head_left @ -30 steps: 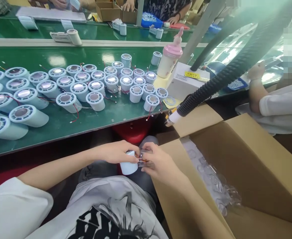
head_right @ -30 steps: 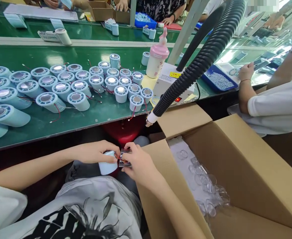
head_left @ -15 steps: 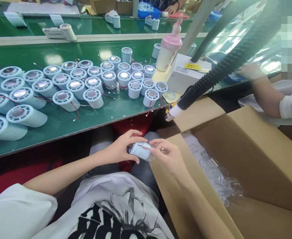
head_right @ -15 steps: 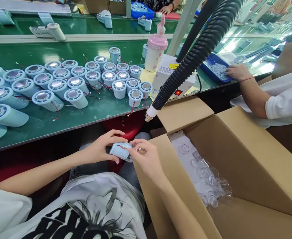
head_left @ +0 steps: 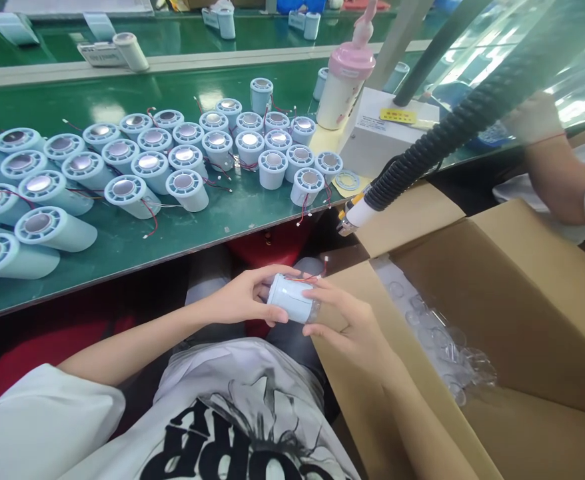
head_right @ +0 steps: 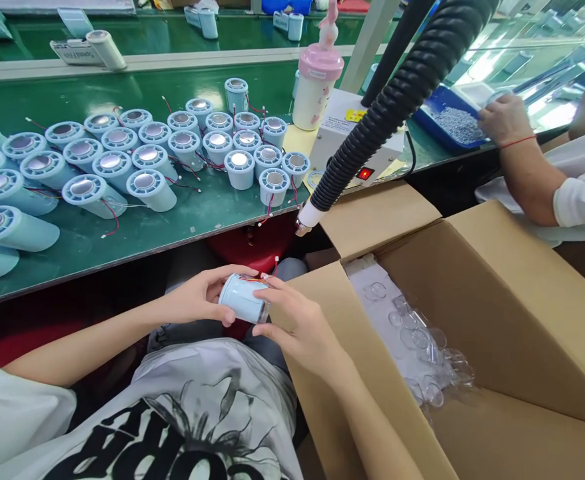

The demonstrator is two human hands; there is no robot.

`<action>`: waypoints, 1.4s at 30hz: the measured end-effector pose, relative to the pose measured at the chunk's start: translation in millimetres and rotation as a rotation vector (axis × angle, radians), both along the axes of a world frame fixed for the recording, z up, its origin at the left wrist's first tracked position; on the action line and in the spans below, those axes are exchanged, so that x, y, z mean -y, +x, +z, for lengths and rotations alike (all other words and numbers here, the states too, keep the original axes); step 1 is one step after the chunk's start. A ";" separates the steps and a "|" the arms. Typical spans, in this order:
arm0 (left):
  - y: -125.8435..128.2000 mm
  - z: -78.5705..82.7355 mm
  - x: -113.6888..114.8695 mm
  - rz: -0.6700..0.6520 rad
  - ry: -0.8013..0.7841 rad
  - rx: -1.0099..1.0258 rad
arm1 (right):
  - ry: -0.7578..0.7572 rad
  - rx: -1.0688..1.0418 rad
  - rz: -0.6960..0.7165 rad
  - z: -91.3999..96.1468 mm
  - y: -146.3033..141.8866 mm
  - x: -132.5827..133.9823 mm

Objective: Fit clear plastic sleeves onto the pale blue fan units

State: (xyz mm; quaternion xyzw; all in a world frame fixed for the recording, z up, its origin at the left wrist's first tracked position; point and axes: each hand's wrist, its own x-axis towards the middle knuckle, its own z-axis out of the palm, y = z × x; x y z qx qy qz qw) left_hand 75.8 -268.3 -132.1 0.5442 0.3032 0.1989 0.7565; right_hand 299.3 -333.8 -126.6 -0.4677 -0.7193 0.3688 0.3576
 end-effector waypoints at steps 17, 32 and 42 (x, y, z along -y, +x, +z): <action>-6.0 7.9 0.1 -0.107 0.497 0.043 | -0.483 -0.383 -0.008 14.2 -1.4 7.3; -8.6 10.1 0.7 -0.126 0.538 0.049 | -0.784 -0.634 -0.131 9.8 -12.6 3.7; -8.6 8.8 0.1 -0.128 0.581 0.070 | -0.968 -0.669 -0.168 10.0 -22.9 0.9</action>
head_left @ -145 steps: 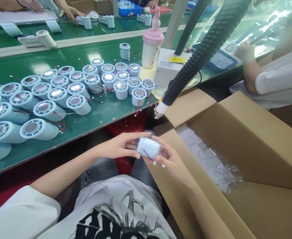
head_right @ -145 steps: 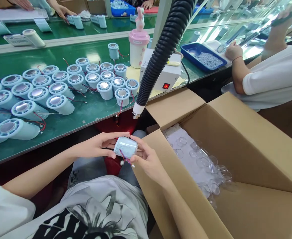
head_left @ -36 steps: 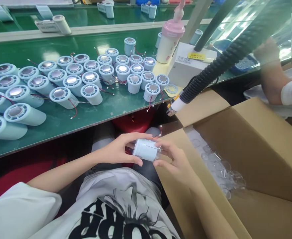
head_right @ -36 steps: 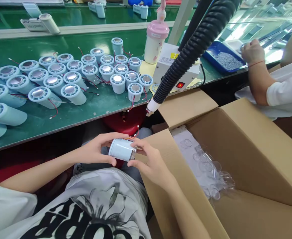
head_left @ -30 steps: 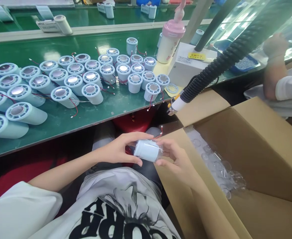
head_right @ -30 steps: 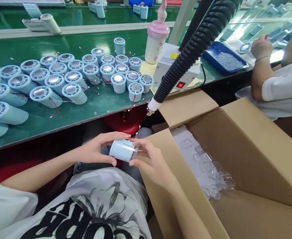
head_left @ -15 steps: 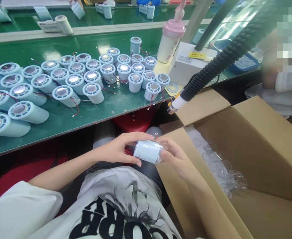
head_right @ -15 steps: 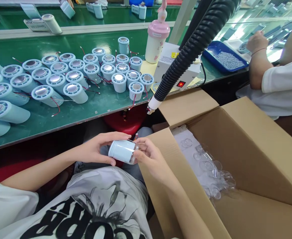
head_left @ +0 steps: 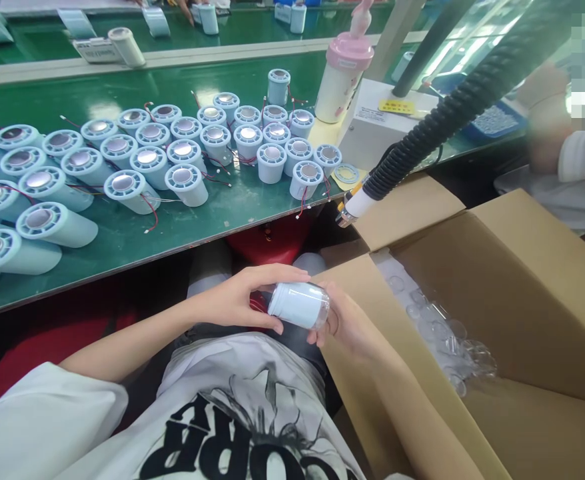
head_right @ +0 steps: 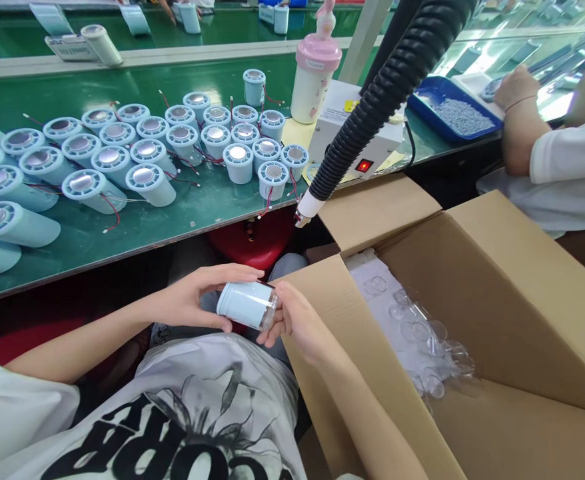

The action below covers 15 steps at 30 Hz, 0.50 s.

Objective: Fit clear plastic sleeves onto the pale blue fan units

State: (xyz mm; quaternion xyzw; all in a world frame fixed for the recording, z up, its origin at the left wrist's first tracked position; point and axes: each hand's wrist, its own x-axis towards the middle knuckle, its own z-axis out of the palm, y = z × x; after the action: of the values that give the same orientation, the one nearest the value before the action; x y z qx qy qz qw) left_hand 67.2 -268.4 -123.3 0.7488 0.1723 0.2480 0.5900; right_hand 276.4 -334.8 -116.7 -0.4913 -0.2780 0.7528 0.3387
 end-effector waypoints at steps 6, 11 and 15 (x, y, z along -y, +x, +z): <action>-0.2 -2.6 -0.5 -0.031 -0.075 0.041 | -0.121 -0.087 0.059 -1.7 -3.7 -2.9; 1.4 -3.9 -1.9 -0.025 -0.016 0.074 | -0.284 -0.128 0.076 3.6 -4.5 -2.9; 2.8 -2.5 -1.3 -0.021 0.061 0.039 | -0.341 -0.201 0.116 -1.0 -2.9 -1.4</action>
State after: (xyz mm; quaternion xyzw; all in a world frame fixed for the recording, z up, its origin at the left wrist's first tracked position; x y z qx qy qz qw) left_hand 70.0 -267.1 -125.8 0.7633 0.1452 0.2616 0.5726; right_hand 273.5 -333.3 -117.7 -0.4472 -0.1394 0.8524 0.2325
